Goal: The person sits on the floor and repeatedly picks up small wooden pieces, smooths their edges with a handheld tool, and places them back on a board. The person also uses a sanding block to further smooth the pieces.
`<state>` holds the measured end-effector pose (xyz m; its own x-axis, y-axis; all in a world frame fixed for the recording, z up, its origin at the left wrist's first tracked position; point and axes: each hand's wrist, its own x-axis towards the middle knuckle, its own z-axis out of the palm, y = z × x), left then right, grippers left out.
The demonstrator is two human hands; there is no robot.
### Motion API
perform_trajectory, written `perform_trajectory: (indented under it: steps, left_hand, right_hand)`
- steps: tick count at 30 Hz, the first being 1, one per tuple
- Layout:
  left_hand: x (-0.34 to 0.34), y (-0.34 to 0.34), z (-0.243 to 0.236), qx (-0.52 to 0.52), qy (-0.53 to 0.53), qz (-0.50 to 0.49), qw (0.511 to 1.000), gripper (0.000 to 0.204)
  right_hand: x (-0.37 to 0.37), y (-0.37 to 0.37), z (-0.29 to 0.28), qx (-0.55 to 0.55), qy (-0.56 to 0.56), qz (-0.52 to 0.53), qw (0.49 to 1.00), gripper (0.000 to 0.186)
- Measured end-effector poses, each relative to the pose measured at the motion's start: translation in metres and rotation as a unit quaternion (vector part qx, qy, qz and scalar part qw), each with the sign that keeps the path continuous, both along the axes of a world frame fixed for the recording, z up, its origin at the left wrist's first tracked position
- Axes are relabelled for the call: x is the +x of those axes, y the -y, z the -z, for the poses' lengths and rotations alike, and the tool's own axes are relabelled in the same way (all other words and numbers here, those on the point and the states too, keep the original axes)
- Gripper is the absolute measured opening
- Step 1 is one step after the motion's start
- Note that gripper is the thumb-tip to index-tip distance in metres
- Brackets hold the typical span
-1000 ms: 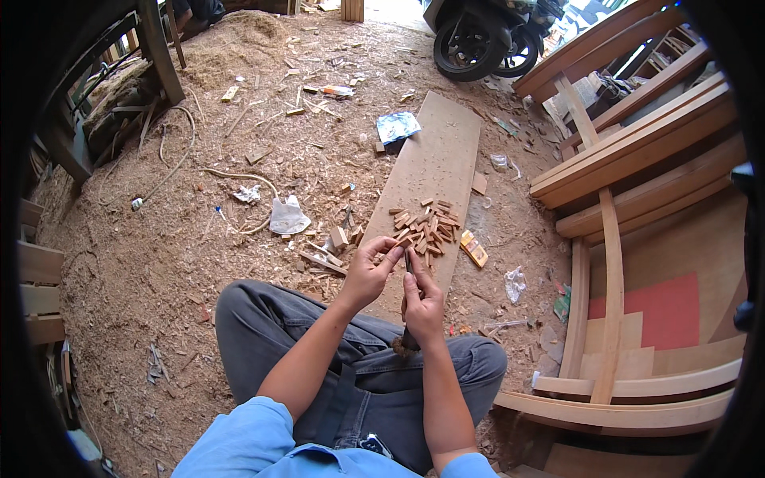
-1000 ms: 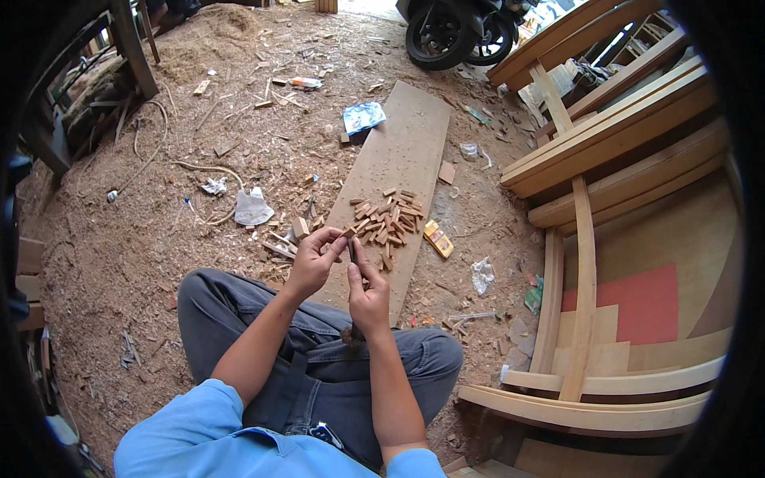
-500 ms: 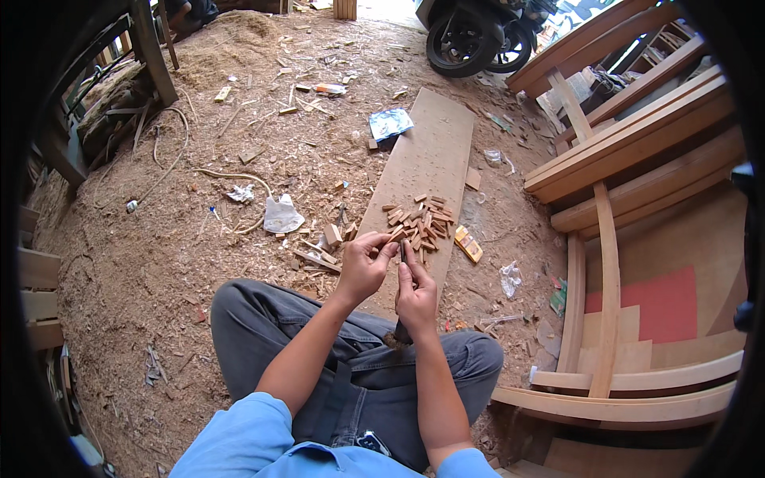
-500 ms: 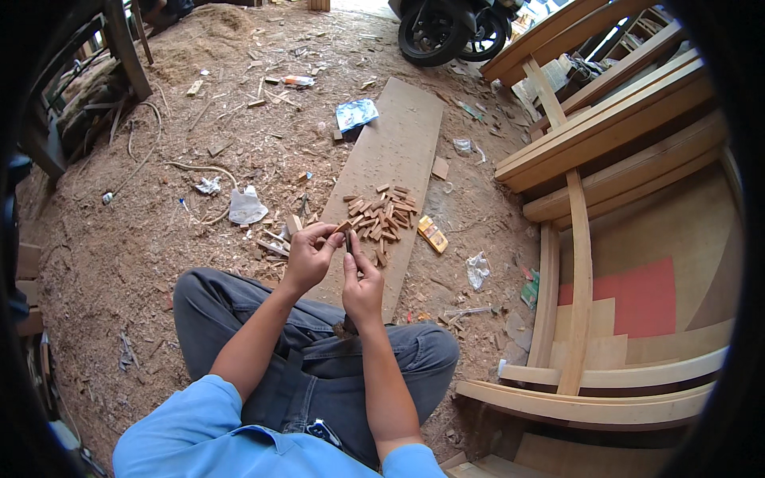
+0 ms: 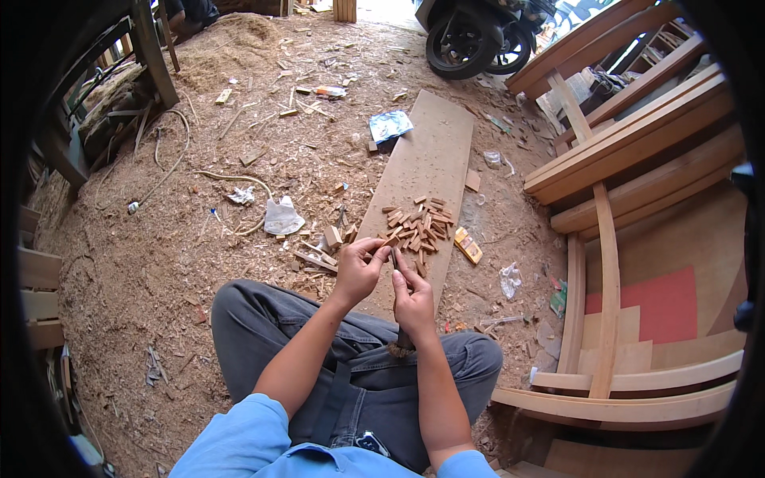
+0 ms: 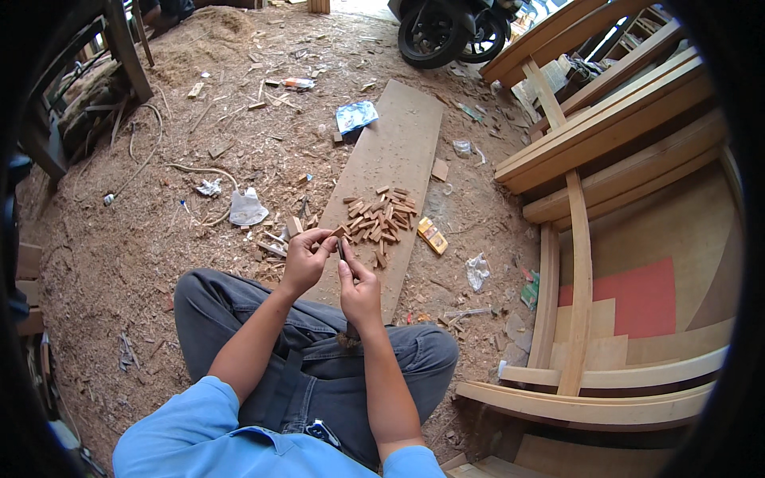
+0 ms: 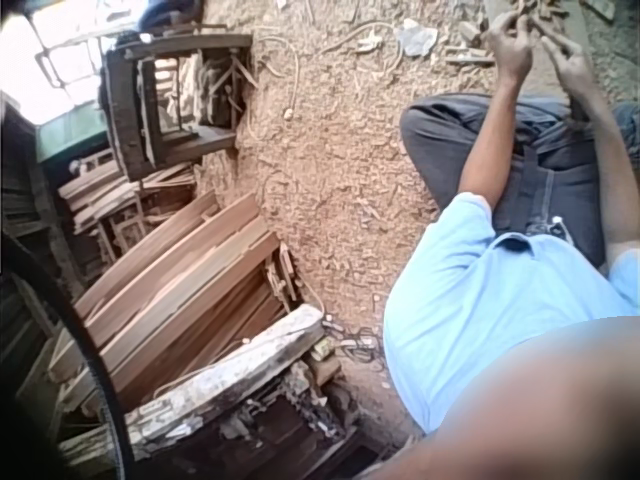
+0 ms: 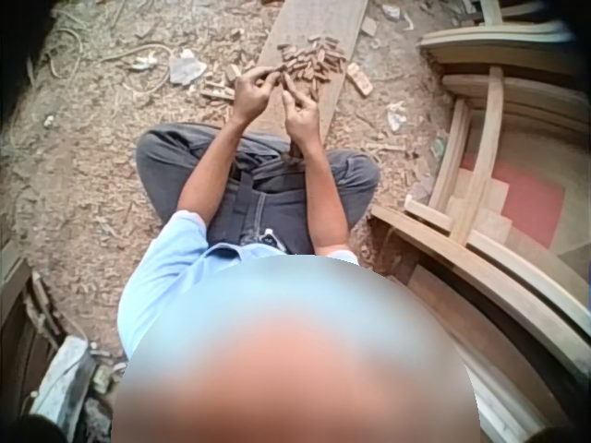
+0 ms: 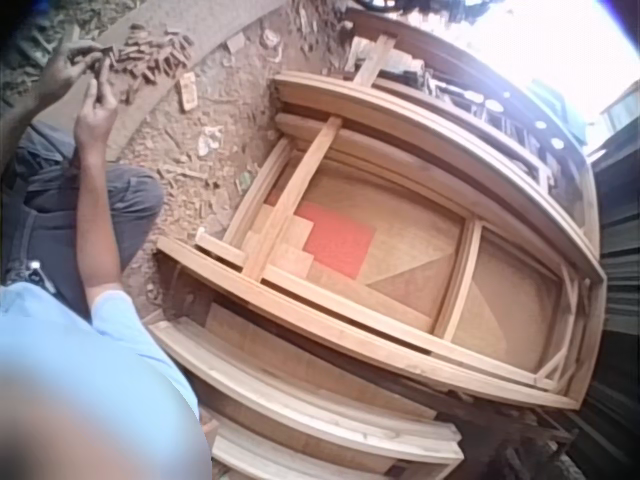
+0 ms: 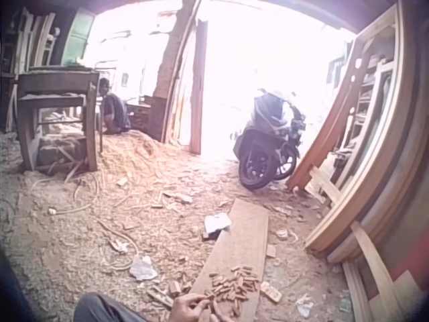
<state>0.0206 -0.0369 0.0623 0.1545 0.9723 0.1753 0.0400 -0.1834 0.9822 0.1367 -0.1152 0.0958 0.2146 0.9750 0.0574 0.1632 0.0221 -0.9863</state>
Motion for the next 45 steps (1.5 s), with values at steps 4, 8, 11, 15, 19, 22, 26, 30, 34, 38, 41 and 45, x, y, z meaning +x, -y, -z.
perform_trajectory:
  steps: [4, 8, 11, 15, 19, 22, 26, 30, 34, 38, 41, 45]
  left_hand:
    - [0.006, 0.004, -0.002, 0.007, 0.026, -0.002, 1.000, 0.015]
    - [0.017, 0.002, 0.003, -0.009, 0.051, 0.003, 0.999, 0.017]
    - [0.019, -0.001, 0.010, -0.055, 0.065, 0.016, 0.996, 0.019]
    - [0.016, -0.001, 0.018, -0.052, 0.067, 0.005, 0.996, 0.019]
    - [0.011, -0.004, 0.019, -0.058, 0.075, -0.006, 0.995, 0.019]
    - [0.007, -0.004, 0.015, -0.014, 0.037, -0.011, 0.999, 0.018]
    - [0.009, 0.002, 0.008, -0.009, 0.026, -0.013, 1.000, 0.018]
    - [0.018, 0.000, 0.006, 0.034, -0.026, -0.013, 0.999, 0.017]
    - [0.019, -0.002, 0.016, -0.016, -0.001, -0.001, 1.000, 0.018]
    - [0.012, -0.004, 0.025, -0.022, 0.016, -0.022, 0.999, 0.018]
    - [0.005, -0.010, 0.025, -0.002, -0.002, -0.011, 1.000, 0.018]
    - [0.000, -0.009, 0.021, 0.008, -0.007, 0.010, 1.000, 0.018]
  right_hand:
    - [0.001, -0.002, 0.003, -0.078, 0.000, 0.030, 0.997, 0.040]
    - [0.001, -0.008, 0.008, -0.032, -0.001, 0.071, 0.997, 0.039]
    - [0.002, -0.011, 0.009, 0.015, 0.036, 0.075, 0.996, 0.039]
    - [0.003, -0.010, 0.009, -0.023, 0.023, 0.058, 0.998, 0.039]
    - [-0.001, -0.007, 0.007, -0.008, 0.015, 0.022, 1.000, 0.040]
    - [0.000, -0.004, 0.004, -0.047, 0.015, 0.019, 0.999, 0.040]
    - [0.002, -0.005, 0.007, -0.060, 0.024, 0.038, 0.997, 0.039]
    - [-0.001, -0.013, 0.016, 0.070, 0.081, 0.111, 0.988, 0.038]
    - [-0.001, -0.012, 0.019, -0.035, 0.043, 0.104, 0.993, 0.038]
    - [-0.002, -0.008, 0.015, -0.077, 0.000, 0.060, 0.995, 0.038]
    - [-0.005, -0.007, 0.014, -0.057, 0.006, 0.047, 0.997, 0.038]
    - [-0.004, -0.005, 0.016, -0.063, 0.016, 0.047, 0.997, 0.038]
